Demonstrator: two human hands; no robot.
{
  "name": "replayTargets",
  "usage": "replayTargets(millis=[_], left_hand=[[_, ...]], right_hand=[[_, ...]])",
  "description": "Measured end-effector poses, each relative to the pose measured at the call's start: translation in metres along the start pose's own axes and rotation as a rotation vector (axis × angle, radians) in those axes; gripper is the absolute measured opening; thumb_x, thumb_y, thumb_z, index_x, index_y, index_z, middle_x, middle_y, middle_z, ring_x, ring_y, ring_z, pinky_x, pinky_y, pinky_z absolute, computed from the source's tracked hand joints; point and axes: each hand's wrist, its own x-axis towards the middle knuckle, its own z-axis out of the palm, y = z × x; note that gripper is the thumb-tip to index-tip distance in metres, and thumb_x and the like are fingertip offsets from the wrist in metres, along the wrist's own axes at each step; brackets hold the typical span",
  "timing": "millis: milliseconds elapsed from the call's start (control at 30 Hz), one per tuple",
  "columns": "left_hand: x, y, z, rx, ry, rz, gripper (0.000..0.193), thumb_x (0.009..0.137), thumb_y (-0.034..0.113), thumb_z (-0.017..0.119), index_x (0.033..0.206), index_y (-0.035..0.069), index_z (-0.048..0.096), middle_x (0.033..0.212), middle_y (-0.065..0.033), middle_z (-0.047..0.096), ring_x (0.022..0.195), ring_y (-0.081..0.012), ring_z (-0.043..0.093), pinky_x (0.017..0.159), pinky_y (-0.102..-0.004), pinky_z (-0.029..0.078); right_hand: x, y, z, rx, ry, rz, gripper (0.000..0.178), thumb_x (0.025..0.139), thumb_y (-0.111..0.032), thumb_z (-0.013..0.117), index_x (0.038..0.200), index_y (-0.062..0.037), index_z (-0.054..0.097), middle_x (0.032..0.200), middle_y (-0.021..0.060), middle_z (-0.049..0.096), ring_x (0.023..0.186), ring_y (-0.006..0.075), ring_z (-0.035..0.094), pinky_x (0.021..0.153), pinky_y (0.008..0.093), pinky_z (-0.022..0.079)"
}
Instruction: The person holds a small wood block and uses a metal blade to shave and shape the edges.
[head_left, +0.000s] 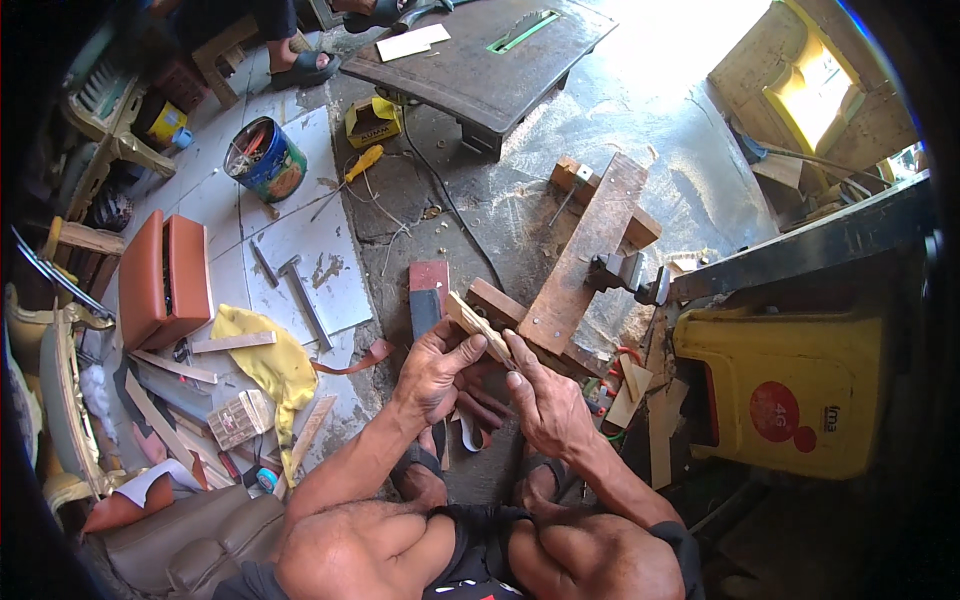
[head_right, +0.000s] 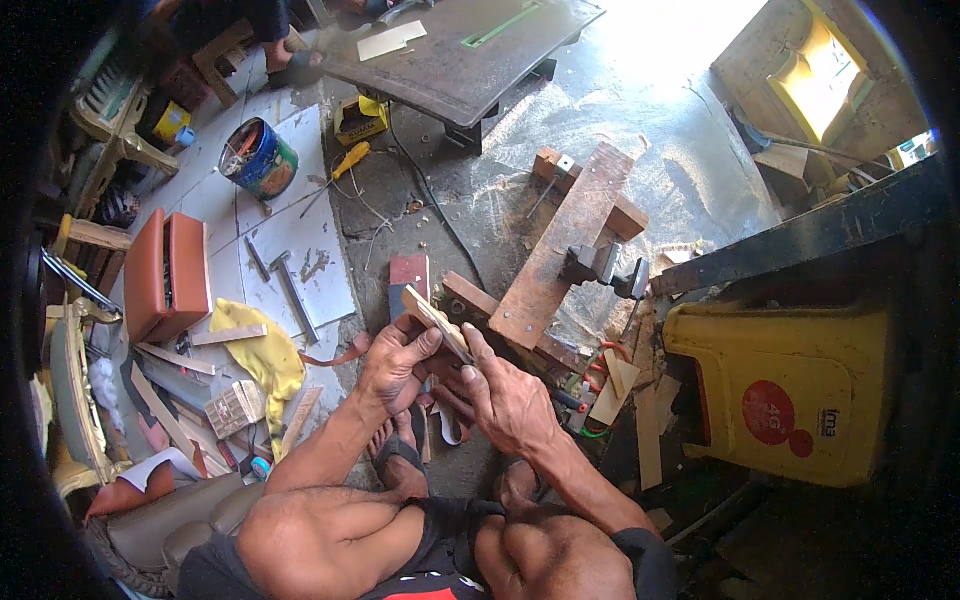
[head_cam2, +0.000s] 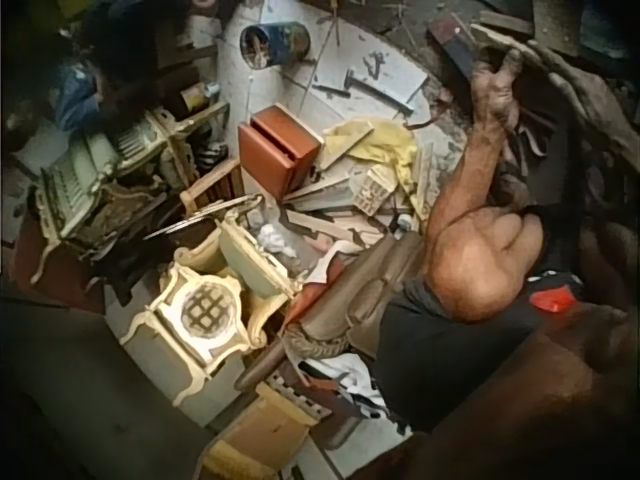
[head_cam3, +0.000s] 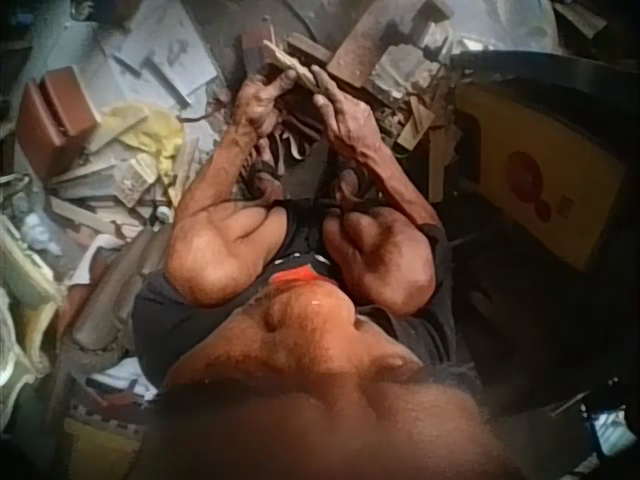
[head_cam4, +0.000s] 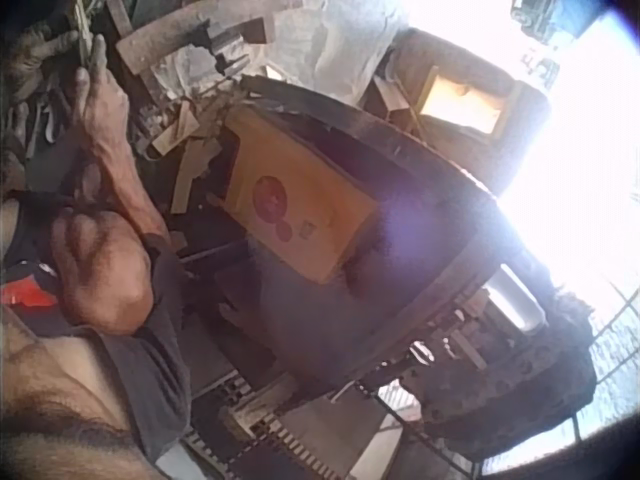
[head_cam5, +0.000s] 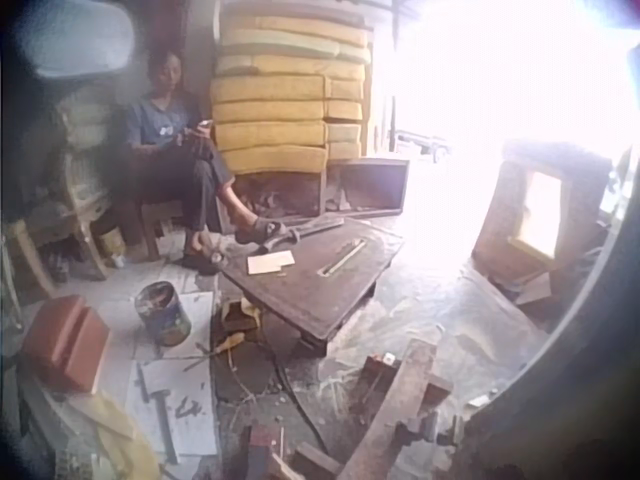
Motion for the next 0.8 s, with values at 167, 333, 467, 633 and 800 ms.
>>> replayTargets(millis=[167, 333, 467, 633, 800], left_hand=[[-0.001, 0.000, -0.001, 0.001, -0.001, 0.006, 0.025, 0.097, 0.008, 0.067, 0.120, 0.004, 0.060, 0.113, -0.0092, 0.069, 0.103, -0.0210, 0.069, 0.091, -0.0388, 0.060], [-0.001, 0.000, 0.000, -0.006, -0.018, 0.006, 0.026, 0.097, 0.008, 0.066, 0.121, 0.004, 0.060, 0.113, -0.0093, 0.069, 0.102, -0.0210, 0.070, 0.091, -0.0387, 0.060], [-0.002, 0.002, -0.002, 0.011, -0.020, 0.018, 0.026, 0.097, 0.008, 0.066, 0.122, 0.003, 0.060, 0.114, -0.0098, 0.069, 0.103, -0.0217, 0.069, 0.092, -0.0388, 0.060], [-0.005, 0.005, 0.000, 0.033, 0.000, -0.034, 0.027, 0.098, 0.009, 0.065, 0.123, 0.002, 0.060, 0.116, -0.0106, 0.068, 0.103, -0.0223, 0.069, 0.093, -0.0388, 0.059], [0.019, -0.003, 0.014, 0.082, 0.017, -0.067, 0.026, 0.100, 0.012, 0.063, 0.123, 0.000, 0.059, 0.114, -0.0102, 0.067, 0.102, -0.0214, 0.069, 0.090, -0.0377, 0.060]], right_hand=[[0.000, -0.003, -0.002, 0.001, -0.041, 0.037, 0.055, 0.105, -0.031, 0.042, 0.156, -0.0110, 0.034, 0.111, 0.0313, 0.067, 0.098, 0.0472, 0.067, 0.085, 0.0486, 0.053], [-0.001, 0.000, 0.000, 0.000, -0.012, 0.000, 0.056, 0.105, -0.031, 0.042, 0.156, -0.0113, 0.033, 0.107, 0.0313, 0.067, 0.095, 0.0472, 0.068, 0.083, 0.0493, 0.053], [0.001, -0.002, 0.000, -0.007, -0.035, 0.025, 0.056, 0.105, -0.030, 0.042, 0.157, -0.0126, 0.033, 0.103, 0.0313, 0.068, 0.091, 0.0474, 0.068, 0.081, 0.0498, 0.053], [0.002, -0.011, -0.006, -0.028, -0.099, 0.092, 0.056, 0.105, -0.029, 0.043, 0.157, -0.0134, 0.032, 0.094, 0.0295, 0.069, 0.086, 0.0475, 0.068, 0.079, 0.0491, 0.053], [-0.003, 0.013, -0.003, 0.149, 0.146, 0.142, 0.056, 0.106, -0.031, 0.047, 0.156, -0.0108, 0.034, 0.090, 0.0264, 0.070, 0.082, 0.0415, 0.071, 0.072, 0.0470, 0.054]])
